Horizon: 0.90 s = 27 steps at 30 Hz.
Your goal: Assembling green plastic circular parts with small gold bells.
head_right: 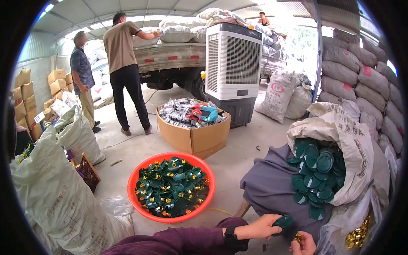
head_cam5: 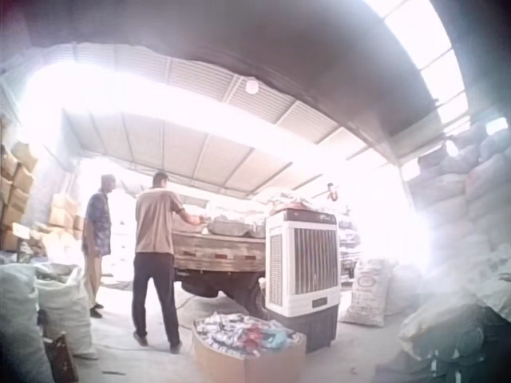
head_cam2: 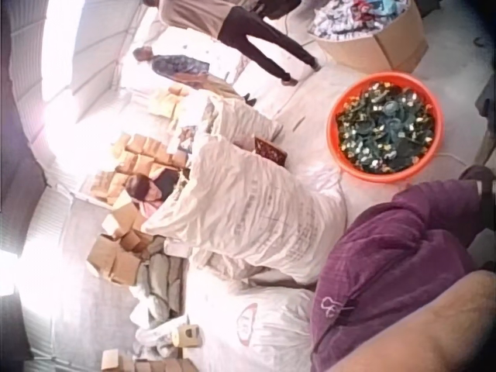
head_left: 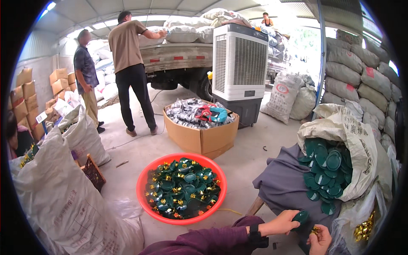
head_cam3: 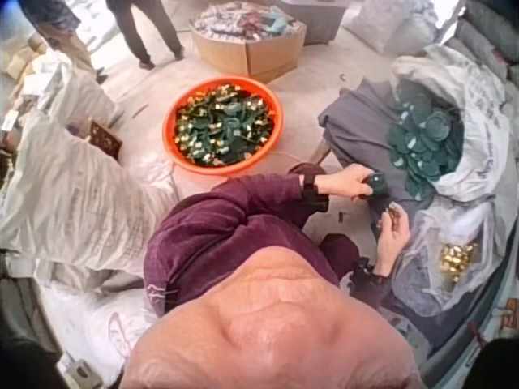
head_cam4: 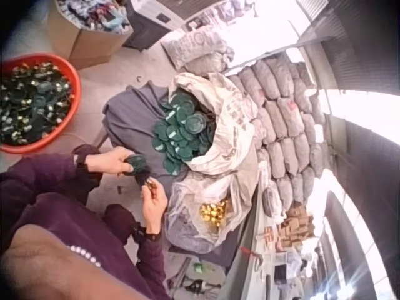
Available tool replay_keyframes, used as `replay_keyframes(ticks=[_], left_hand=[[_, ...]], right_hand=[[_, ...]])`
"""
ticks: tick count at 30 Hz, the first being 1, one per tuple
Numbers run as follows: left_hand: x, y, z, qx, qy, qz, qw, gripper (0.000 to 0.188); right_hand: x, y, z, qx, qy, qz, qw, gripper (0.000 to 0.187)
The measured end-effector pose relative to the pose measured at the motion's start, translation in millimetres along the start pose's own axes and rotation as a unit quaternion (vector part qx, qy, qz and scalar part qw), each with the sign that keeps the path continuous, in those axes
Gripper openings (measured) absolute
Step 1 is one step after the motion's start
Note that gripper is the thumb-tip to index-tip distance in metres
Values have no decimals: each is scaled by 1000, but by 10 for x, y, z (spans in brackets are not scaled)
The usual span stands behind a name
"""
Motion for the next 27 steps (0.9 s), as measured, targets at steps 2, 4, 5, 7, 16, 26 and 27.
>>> replay_keyframes(ticks=[2,4,5,7,16,26,27], left_hand=[[-119,70,-57,-10,-54,-17,998,17],[-170,157,75,-37,-23,2,999,20],[-148,218,112,-85,30,-8,996,14],[-273,308,165,-101,41,-15,994,15],[-211,187,-76,-58,-6,-4,998,24],[-55,364,-113,-112,-283,-157,939,22],[-58,422,-94,-124,-290,-160,935,22]], right_hand=[[-119,-49,-137,-10,-14,47,999,17],[-85,-132,-335,17,-37,-4,999,23],[-100,-169,-469,46,-70,-25,996,24],[-134,-233,-598,104,-138,-33,984,22],[-410,-167,-392,93,-219,0,971,23],[-306,-57,-516,16,194,144,970,16],[-340,-39,-557,23,189,156,969,16]])
Point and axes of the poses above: each hand's wrist, its own y-axis away from the middle knuckle, its own z-axis out of the back of the hand, x = y × z, the point moved 5 cm from there along -y, towards the middle knuckle, and after that the axes turned 2 degrees about -x, right-handed, at the moved point
